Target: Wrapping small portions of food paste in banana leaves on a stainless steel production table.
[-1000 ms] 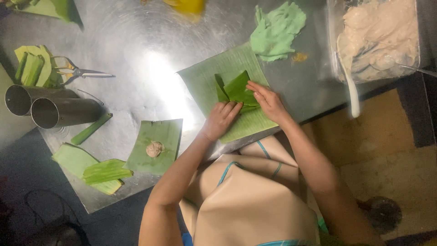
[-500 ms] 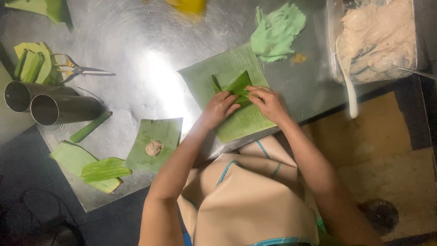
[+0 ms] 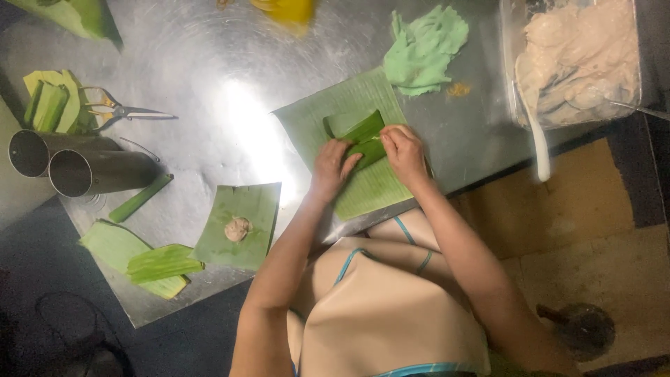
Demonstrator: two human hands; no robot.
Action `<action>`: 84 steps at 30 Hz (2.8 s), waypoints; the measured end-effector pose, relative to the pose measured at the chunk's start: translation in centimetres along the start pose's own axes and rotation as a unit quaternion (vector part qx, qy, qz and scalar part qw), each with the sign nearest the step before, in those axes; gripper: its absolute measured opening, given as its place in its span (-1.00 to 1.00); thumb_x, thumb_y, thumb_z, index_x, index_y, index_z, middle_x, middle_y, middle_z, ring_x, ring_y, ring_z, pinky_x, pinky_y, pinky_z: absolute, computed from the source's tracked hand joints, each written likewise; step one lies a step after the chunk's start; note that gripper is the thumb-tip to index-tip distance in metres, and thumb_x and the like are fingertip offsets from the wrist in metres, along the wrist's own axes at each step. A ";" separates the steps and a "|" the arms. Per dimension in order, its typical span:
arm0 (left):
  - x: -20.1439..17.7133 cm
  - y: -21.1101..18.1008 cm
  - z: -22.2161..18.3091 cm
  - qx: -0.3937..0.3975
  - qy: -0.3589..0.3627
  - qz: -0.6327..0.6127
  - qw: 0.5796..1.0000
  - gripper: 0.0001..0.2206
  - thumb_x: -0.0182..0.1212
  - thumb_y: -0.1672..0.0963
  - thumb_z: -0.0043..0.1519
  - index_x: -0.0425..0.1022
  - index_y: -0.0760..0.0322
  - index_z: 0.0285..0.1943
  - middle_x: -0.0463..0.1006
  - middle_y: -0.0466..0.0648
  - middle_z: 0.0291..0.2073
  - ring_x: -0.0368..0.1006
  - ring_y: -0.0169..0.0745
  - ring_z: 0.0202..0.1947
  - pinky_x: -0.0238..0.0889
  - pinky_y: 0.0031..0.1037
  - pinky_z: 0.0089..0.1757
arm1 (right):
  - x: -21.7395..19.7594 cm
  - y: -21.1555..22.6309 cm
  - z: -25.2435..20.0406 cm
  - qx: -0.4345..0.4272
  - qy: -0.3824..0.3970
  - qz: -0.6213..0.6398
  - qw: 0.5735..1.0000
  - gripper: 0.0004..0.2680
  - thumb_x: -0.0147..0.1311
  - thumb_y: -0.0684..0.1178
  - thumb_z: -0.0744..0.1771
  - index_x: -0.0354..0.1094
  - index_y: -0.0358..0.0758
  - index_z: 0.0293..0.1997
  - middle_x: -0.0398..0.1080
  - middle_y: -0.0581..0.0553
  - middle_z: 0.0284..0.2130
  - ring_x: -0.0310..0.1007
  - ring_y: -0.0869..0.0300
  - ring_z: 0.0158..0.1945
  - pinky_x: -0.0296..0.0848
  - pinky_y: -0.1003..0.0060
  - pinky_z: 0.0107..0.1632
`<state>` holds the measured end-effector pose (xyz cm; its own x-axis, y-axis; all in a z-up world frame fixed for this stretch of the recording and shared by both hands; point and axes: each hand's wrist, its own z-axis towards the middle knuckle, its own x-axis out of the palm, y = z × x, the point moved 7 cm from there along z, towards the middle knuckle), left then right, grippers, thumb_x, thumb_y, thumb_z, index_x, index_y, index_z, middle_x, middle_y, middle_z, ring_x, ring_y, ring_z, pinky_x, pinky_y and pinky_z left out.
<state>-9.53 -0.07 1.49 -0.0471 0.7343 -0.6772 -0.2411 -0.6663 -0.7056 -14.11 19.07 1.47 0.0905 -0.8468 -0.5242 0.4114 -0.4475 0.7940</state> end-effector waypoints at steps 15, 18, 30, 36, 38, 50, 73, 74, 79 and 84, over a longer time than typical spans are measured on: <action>-1.5 0.4 -1.0 -0.042 -0.089 -0.046 0.994 -0.80 0.16 0.10 0.41 0.61 0.25 0.08 0.52 0.05 -0.14 0.49 0.06 -0.07 0.35 -0.29 0.02 | -0.2 1.1 0.5 -0.005 -0.045 -0.043 0.998 -0.92 0.12 -0.13 0.40 0.44 -0.27 -0.24 0.45 -0.14 -0.27 0.52 -0.03 -0.16 0.49 0.17 -0.14; -2.7 -2.0 -1.9 0.003 -0.014 -0.065 0.998 -0.34 0.37 -0.07 0.23 0.34 0.42 0.40 0.44 0.29 0.12 0.38 0.33 0.17 0.23 -0.01 0.20 | -0.7 2.3 0.4 -0.007 -0.043 -0.039 0.998 -0.90 0.11 -0.15 0.41 0.41 -0.34 -0.25 0.44 -0.20 -0.28 0.52 -0.10 -0.17 0.48 0.11 -0.14; -2.9 -1.8 -3.2 0.000 0.017 0.163 0.986 -0.32 0.14 -0.24 0.23 0.43 0.23 0.34 0.39 0.09 0.10 0.33 0.12 0.15 0.21 -0.11 0.03 | 0.0 1.8 0.2 -0.027 -0.063 -0.070 0.995 -0.93 0.14 -0.19 0.38 0.40 -0.31 -0.27 0.39 -0.15 -0.30 0.48 -0.10 -0.20 0.47 0.10 -0.17; -0.9 -0.8 -3.9 0.007 -0.026 0.188 0.982 -0.43 0.16 -0.13 0.32 0.41 0.30 0.35 0.41 0.14 0.16 0.32 0.15 0.19 0.23 -0.12 0.09 | -0.3 1.4 0.2 0.029 -0.072 -0.019 0.997 -0.91 0.24 -0.18 0.35 0.36 -0.27 -0.26 0.40 -0.15 -0.29 0.50 -0.07 -0.20 0.49 0.20 -0.15; -1.0 -0.9 -3.8 0.011 -0.036 0.167 0.985 -0.44 0.18 -0.11 0.32 0.42 0.35 0.34 0.40 0.19 0.21 0.32 0.21 0.21 0.22 -0.11 0.14 | -0.4 1.3 0.3 0.035 -0.067 -0.011 0.997 -0.90 0.24 -0.20 0.34 0.36 -0.26 -0.27 0.40 -0.15 -0.30 0.50 -0.06 -0.21 0.49 0.19 -0.16; -2.0 -1.2 -2.8 0.016 -0.042 0.101 0.994 -0.52 0.22 -0.03 0.35 0.47 0.44 0.27 0.46 0.23 0.22 0.40 0.24 0.19 0.27 -0.12 0.15 | -0.8 -0.6 1.7 0.106 -0.029 0.047 0.993 -0.94 0.25 -0.28 0.33 0.44 -0.30 -0.30 0.38 -0.13 -0.26 0.45 0.13 -0.27 0.46 0.25 -0.21; -1.7 -1.3 -3.7 -0.076 0.053 0.228 0.969 -0.51 -0.36 -0.06 0.48 0.20 0.08 0.53 0.17 0.03 0.47 0.00 0.13 0.48 -0.04 0.04 0.21 | 3.8 4.7 -1.0 -0.190 0.055 -0.236 0.951 -0.71 0.22 0.09 0.37 0.47 -0.18 0.16 0.44 -0.15 0.10 0.37 -0.01 0.27 0.22 -0.10 0.36; -1.6 -1.2 -3.9 -0.083 0.054 0.230 0.968 -0.51 -0.33 -0.06 0.47 0.21 0.06 0.53 0.17 0.04 0.48 -0.01 0.14 0.49 -0.04 0.05 0.21 | 4.7 5.3 0.0 -0.173 0.027 -0.241 0.955 -0.71 0.21 0.05 0.37 0.45 -0.19 0.20 0.43 -0.18 0.10 0.35 -0.05 0.28 0.19 -0.11 0.36; -1.9 -1.4 -3.5 -0.099 0.066 0.217 0.969 -0.52 -0.25 -0.06 0.44 0.27 0.08 0.48 0.15 0.10 0.47 -0.03 0.22 0.50 -0.02 0.14 0.20 | 8.3 8.9 6.1 -0.009 0.036 -0.231 0.972 -0.63 0.07 -0.05 0.44 0.16 -0.19 0.46 0.23 -0.36 0.33 0.06 -0.20 0.46 -0.15 -0.32 0.43; -1.0 -0.5 -4.0 -0.127 0.083 0.201 0.968 -0.47 -0.31 -0.11 0.42 0.19 0.01 0.53 0.03 0.07 0.53 -0.15 0.17 0.55 -0.11 0.19 0.24 | 9.0 7.3 6.5 0.135 0.169 -0.251 0.944 -0.55 -0.10 0.18 0.47 -0.08 0.04 0.58 -0.20 -0.28 0.55 -0.38 -0.14 0.60 -0.51 -0.42 0.44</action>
<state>-5.47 -1.01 1.68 0.0730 0.3921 -0.9170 0.0113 -0.9198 -0.3923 -16.19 6.30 4.53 0.2477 -0.3898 -0.8869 0.2377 -0.8631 0.4457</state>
